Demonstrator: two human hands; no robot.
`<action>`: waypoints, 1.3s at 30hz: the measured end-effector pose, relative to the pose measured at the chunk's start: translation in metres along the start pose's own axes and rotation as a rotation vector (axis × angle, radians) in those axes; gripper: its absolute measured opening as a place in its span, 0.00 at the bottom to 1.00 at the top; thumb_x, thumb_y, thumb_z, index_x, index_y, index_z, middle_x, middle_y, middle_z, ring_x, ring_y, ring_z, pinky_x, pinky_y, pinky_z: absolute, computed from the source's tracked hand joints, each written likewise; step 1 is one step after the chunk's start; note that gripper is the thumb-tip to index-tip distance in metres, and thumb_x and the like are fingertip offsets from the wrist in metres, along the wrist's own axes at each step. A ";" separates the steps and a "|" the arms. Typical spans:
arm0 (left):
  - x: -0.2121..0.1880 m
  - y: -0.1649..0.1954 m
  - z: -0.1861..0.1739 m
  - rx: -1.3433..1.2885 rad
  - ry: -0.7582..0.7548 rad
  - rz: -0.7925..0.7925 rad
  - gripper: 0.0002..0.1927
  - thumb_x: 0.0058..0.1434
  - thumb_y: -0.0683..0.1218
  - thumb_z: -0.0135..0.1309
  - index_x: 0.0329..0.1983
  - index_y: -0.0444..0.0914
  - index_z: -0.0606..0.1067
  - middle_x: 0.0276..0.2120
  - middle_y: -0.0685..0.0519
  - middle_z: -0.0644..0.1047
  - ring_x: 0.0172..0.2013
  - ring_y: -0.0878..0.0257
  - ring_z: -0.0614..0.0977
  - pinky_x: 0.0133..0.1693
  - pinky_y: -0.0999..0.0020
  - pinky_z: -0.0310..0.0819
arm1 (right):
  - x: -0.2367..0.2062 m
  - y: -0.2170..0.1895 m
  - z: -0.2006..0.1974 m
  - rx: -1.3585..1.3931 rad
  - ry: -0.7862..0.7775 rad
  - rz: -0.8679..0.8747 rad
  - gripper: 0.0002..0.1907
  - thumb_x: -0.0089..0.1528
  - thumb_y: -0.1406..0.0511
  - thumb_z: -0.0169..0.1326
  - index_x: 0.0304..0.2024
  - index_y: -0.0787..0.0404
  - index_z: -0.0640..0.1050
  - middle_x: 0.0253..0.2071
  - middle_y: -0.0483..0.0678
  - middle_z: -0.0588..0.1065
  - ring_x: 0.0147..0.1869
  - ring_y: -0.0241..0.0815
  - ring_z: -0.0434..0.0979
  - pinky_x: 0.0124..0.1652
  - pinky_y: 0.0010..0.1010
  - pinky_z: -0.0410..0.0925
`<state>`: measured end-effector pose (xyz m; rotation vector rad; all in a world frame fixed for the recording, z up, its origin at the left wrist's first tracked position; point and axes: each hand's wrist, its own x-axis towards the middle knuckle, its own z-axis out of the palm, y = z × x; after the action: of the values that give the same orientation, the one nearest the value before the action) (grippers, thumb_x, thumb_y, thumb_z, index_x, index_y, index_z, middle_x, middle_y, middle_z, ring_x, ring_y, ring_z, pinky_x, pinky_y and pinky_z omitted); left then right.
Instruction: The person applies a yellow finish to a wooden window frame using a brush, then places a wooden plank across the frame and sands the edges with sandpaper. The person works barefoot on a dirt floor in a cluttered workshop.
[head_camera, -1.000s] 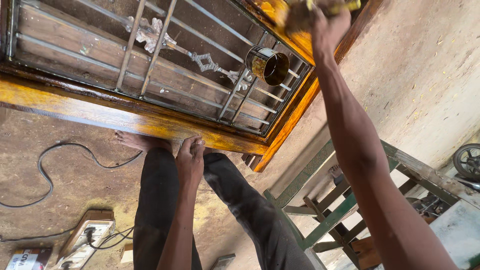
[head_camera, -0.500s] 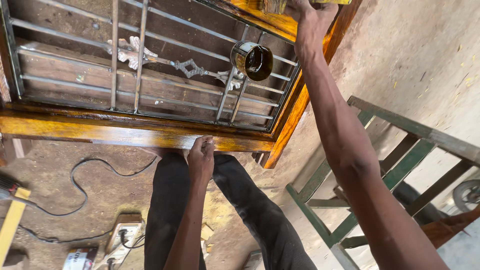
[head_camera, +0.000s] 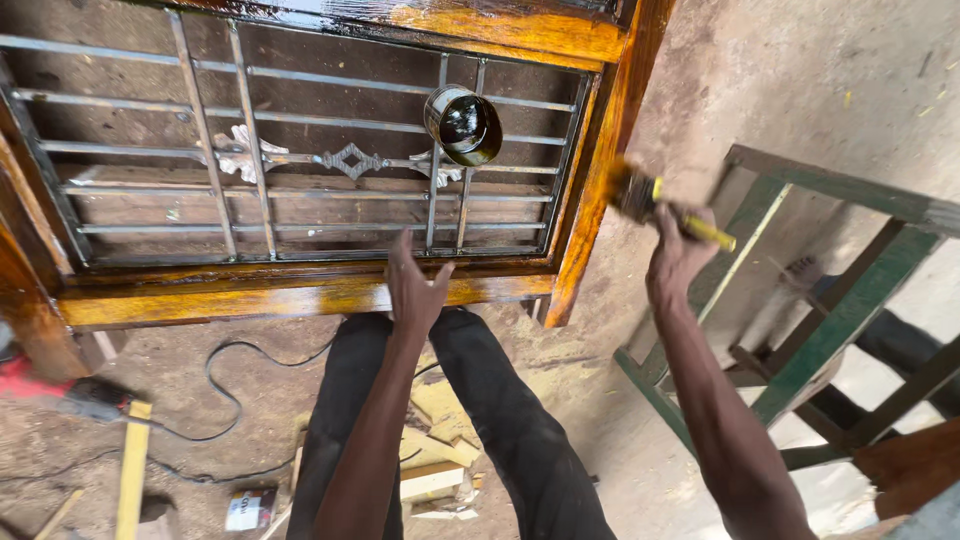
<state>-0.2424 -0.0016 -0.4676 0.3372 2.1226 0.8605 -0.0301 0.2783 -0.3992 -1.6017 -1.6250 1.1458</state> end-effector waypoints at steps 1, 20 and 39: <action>0.020 0.005 0.003 0.105 0.014 0.097 0.56 0.49 0.48 0.75 0.73 0.33 0.51 0.71 0.36 0.59 0.69 0.42 0.63 0.68 0.40 0.51 | -0.031 0.006 -0.011 0.050 0.000 0.059 0.08 0.63 0.74 0.62 0.42 0.66 0.75 0.45 0.56 0.78 0.49 0.45 0.82 0.51 0.36 0.81; 0.156 0.040 0.043 -0.050 0.244 0.704 0.65 0.45 0.56 0.86 0.75 0.45 0.50 0.72 0.46 0.62 0.71 0.51 0.67 0.74 0.51 0.58 | -0.234 0.030 -0.070 -0.073 0.078 0.350 0.11 0.63 0.76 0.61 0.47 0.67 0.77 0.49 0.52 0.77 0.53 0.40 0.79 0.55 0.29 0.75; -0.214 0.106 -0.241 -0.131 0.408 0.287 0.57 0.36 0.45 0.80 0.68 0.32 0.60 0.58 0.40 0.73 0.58 0.49 0.77 0.59 0.59 0.76 | -0.206 -0.161 -0.093 -0.365 -0.314 0.310 0.13 0.59 0.65 0.64 0.45 0.65 0.82 0.38 0.53 0.82 0.40 0.41 0.81 0.43 0.31 0.71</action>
<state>-0.2947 -0.1422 -0.1631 0.4334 2.4080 1.3211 -0.0041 0.1072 -0.1822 -2.0438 -1.9184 1.3733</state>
